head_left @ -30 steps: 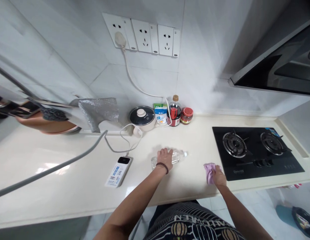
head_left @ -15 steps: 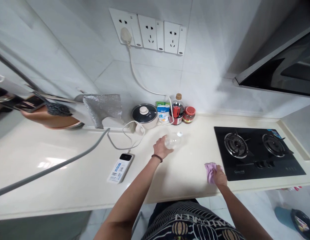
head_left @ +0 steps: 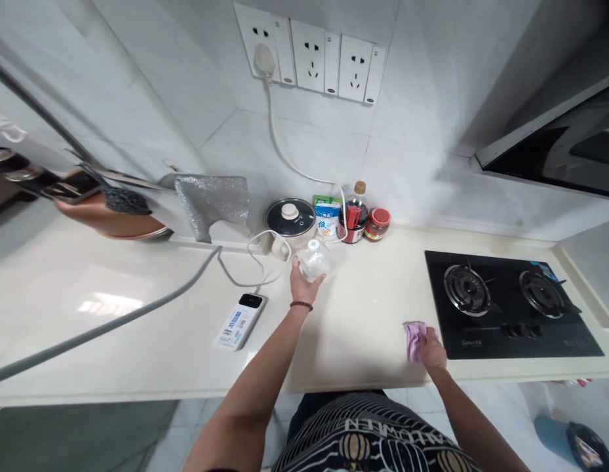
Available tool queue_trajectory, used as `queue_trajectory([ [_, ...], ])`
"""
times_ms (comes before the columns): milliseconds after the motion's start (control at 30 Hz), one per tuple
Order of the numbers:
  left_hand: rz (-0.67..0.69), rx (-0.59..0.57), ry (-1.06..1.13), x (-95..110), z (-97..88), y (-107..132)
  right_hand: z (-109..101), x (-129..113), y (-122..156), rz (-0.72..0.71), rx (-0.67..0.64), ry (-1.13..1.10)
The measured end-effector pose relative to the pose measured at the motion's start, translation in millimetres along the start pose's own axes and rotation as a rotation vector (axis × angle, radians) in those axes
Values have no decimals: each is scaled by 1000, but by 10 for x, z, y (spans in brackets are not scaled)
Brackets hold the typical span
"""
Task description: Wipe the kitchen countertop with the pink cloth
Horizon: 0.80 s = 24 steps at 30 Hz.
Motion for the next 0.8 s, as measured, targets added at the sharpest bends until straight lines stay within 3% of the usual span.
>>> queue_trajectory([
  [133,75,-39,-225,-379,-366,715,106,-151,131,-167,34,0],
  [233,185,-43,-395,-696,-749,1284,284,-489,343,-401,0,17],
  [333,275,-19,-454,-896,-1070,1669,411,-941,518,-562,-58,64],
  [400,277,14,-474,-960,-1200,1790,396,-1276,520,-596,-87,89],
  [500,228,67,-513,-982,-1261,1845,230,-1793,311,-573,-101,100],
  [667,185,69,-572,-981,-1198,1870,-136,-2601,-373,-518,-39,71],
  [800,165,66,-618,-1037,-1196,1898,-303,-3111,-856,-507,-14,24],
])
Point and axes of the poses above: each hand's wrist, its own y-axis away from the middle knuckle, its own z-axis out of the palm, x = y × z, the point moved 9 cm from there along -y, towards the middle knuckle, and after that the axes turned 2 degrees about -x, right-handed, at the moved point
